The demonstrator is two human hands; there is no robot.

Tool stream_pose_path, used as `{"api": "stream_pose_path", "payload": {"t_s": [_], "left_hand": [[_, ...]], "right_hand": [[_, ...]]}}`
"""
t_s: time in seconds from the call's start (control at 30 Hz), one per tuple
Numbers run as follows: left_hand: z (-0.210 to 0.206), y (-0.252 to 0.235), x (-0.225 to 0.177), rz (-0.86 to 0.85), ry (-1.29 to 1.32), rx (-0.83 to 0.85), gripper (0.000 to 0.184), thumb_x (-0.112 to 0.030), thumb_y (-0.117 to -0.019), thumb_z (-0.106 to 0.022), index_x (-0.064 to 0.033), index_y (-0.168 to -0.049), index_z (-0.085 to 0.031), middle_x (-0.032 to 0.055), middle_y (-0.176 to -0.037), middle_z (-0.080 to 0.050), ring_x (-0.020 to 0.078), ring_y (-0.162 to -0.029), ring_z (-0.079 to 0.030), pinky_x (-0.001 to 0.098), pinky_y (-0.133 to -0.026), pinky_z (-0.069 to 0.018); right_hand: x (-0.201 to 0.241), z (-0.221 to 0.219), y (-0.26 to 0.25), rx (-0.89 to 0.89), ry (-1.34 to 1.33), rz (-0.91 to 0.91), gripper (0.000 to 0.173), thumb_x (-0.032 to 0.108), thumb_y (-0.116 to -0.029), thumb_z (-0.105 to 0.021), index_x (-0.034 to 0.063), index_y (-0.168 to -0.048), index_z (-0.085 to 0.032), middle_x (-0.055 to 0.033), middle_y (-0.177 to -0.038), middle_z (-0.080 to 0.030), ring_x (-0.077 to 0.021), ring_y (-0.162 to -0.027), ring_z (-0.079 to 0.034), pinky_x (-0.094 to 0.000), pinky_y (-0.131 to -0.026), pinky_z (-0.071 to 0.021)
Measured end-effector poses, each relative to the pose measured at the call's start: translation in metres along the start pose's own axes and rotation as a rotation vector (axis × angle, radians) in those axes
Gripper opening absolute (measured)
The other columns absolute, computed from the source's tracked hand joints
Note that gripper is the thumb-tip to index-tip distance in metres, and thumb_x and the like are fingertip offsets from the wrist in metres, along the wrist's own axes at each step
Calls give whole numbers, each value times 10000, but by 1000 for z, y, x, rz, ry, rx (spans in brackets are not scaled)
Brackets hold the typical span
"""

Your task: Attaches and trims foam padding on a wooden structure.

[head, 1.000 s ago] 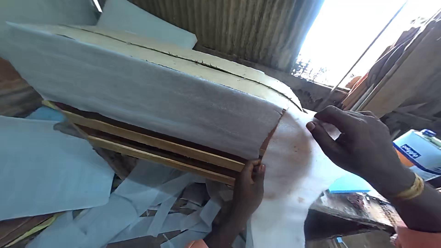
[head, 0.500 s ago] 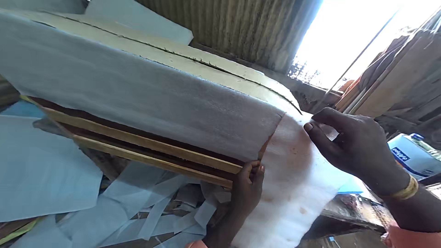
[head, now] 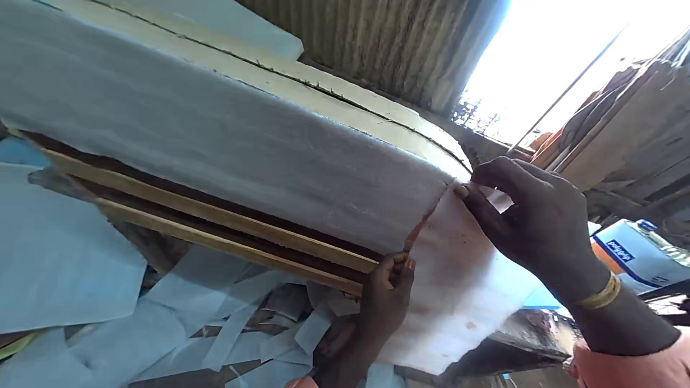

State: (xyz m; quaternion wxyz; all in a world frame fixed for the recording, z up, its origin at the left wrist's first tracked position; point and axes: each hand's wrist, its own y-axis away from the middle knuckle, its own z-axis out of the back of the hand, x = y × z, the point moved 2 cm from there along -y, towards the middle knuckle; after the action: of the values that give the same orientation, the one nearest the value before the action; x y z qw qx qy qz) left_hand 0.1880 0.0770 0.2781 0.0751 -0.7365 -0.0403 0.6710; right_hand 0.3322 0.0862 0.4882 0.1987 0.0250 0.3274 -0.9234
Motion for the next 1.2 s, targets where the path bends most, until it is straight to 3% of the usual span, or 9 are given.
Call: {"api": "stream_pose_path", "payload": {"t_s": [0.27, 0.53, 0.67, 0.77, 0.83, 0.93, 1.0, 1.07, 1.2], "left_hand": [[-2, -1, 5, -44, 37, -35, 183, -275, -1003, -675, -142, -1119, -722, -44, -864, -723, 60, -686, -660, 241, -623, -572], [-3, -4, 4, -58, 22, -30, 159, -275, -1012, -655, -149, -1074, -729, -48, -848, -715, 66, -683, -660, 257, -614, -578], [-1, -3, 4, -63, 5, -70, 127, -276, -1001, -657, -169, -1018, -724, -59, -758, -685, 69, -590, -614, 257, -529, -537], [-1, -3, 6, -74, 21, -101, 130, -277, -994, -667, -163, -1005, -729, -58, -758, -683, 65, -585, -606, 248, -526, -530], [-1, -4, 6, -73, 32, -93, 133, -273, -998, -664, -156, -1012, -726, -56, -767, -682, 57, -594, -609, 242, -536, -535], [-1, -5, 7, -84, 60, -73, 137, -271, -999, -659, -150, -1012, -723, -51, -761, -675, 57, -590, -602, 238, -531, -529], [0, -6, 8, -103, 90, -52, 137, -259, -1000, -667, -140, -1028, -728, -45, -788, -684, 57, -616, -614, 234, -557, -541], [0, -7, 9, -118, 102, -46, 155, -256, -1001, -665, -127, -1047, -738, -40, -802, -691, 54, -628, -615, 228, -566, -534], [-3, -9, 13, -188, 102, -85, 154, -252, -999, -666, -125, -1041, -742, -47, -811, -694, 37, -646, -624, 208, -577, -542]], "right_hand": [[3, -3, -3, 2, 37, 23, 317, 389, -1058, -502, 119, -1007, -660, -89, -815, -622, -297, -690, -624, -507, -555, -425], [5, -5, 1, -42, 100, 40, 307, 360, -1068, -507, 99, -1040, -666, -124, -852, -644, -325, -733, -642, -522, -609, -439], [5, -7, 0, -64, 117, 47, 318, 355, -1067, -492, 86, -1042, -660, -138, -860, -653, -343, -729, -646, -531, -595, -439], [7, -4, 4, -158, 132, 47, 328, 363, -1033, -582, 75, -1186, -625, -166, -1064, -686, -361, -956, -669, -558, -798, -499], [10, -3, 15, -258, 117, 124, 342, 307, -1005, -649, 65, -1241, -600, -192, -1252, -628, -378, -1194, -580, -563, -1015, -421], [18, -22, 51, -225, 25, 322, 256, 210, -1000, -627, 86, -1224, -643, -143, -1360, -610, -333, -1366, -504, -611, -1199, -270], [14, -45, 72, -133, 16, 383, 358, 217, -1019, -597, 96, -1355, -628, -101, -1515, -526, -296, -1479, -399, -606, -1252, -197], [6, -62, 81, -75, 110, 399, 499, 259, -1041, -550, 93, -1510, -502, -72, -1643, -373, -271, -1550, -266, -598, -1272, -117], [2, -77, 80, -102, 293, 381, 576, 307, -1049, -498, 83, -1572, -409, -33, -1703, -239, -230, -1587, -131, -585, -1274, -14]]}}
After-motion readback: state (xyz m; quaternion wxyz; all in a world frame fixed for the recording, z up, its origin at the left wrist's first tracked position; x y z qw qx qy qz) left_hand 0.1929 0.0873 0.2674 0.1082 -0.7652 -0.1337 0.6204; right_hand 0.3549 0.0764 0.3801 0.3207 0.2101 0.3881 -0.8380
